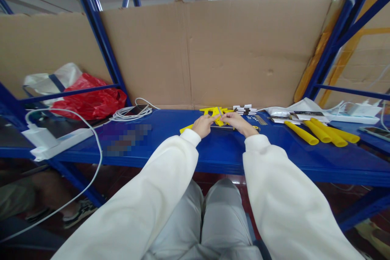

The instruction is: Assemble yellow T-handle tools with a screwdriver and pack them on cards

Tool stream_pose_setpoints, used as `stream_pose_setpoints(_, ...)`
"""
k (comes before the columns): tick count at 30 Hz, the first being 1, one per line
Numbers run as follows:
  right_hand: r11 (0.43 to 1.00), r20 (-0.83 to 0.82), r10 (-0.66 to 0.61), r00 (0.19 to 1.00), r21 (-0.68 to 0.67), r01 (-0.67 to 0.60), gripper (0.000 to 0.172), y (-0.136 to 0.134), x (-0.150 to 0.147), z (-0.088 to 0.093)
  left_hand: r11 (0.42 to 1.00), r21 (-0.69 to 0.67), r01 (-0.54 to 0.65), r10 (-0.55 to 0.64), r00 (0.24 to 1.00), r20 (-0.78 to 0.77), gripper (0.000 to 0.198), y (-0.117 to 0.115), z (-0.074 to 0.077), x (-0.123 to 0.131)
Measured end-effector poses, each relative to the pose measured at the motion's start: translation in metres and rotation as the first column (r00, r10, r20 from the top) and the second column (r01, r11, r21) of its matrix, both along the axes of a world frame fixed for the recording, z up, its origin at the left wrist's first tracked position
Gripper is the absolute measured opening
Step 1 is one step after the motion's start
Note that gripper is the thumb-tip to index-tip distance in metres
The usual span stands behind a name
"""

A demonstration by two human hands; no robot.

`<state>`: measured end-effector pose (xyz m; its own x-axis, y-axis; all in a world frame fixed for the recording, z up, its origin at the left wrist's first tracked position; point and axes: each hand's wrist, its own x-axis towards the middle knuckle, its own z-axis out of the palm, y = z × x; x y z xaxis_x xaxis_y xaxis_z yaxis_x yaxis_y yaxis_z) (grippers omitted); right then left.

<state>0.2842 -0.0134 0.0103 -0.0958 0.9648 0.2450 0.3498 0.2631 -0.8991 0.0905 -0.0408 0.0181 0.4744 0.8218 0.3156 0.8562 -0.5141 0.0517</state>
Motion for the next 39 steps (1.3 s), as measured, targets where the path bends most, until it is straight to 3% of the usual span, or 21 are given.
stream_pose_setpoints(15,0.997,0.050,0.074,0.996,-0.014,-0.074,0.043,0.003,0.004,-0.002,0.999,-0.027,-0.040,0.040,0.999,0.012,0.063,-0.007,0.004,0.000)
stream_pose_setpoints(32,0.988,0.061,0.154,0.986,-0.019,-0.153,0.043,0.005,0.008,-0.004,0.999,-0.036,-0.036,0.039,0.997,0.070,0.059,-0.004,0.002,0.000)
stream_pose_setpoints(34,0.996,0.042,0.084,0.996,0.029,-0.086,0.040,0.008,0.013,-0.002,0.999,-0.038,-0.032,0.034,0.997,0.072,0.059,-0.004,0.002,0.000)
stream_pose_setpoints(36,0.991,0.000,-0.072,0.997,0.109,0.072,0.033,0.013,0.023,0.001,0.999,-0.045,-0.025,0.028,0.997,0.067,0.058,-0.004,0.003,0.000)
stream_pose_setpoints(39,0.899,-0.020,-0.403,0.915,0.181,0.399,0.018,0.022,0.050,0.003,0.998,-0.056,-0.015,0.018,0.999,0.051,0.058,-0.005,0.003,0.000)
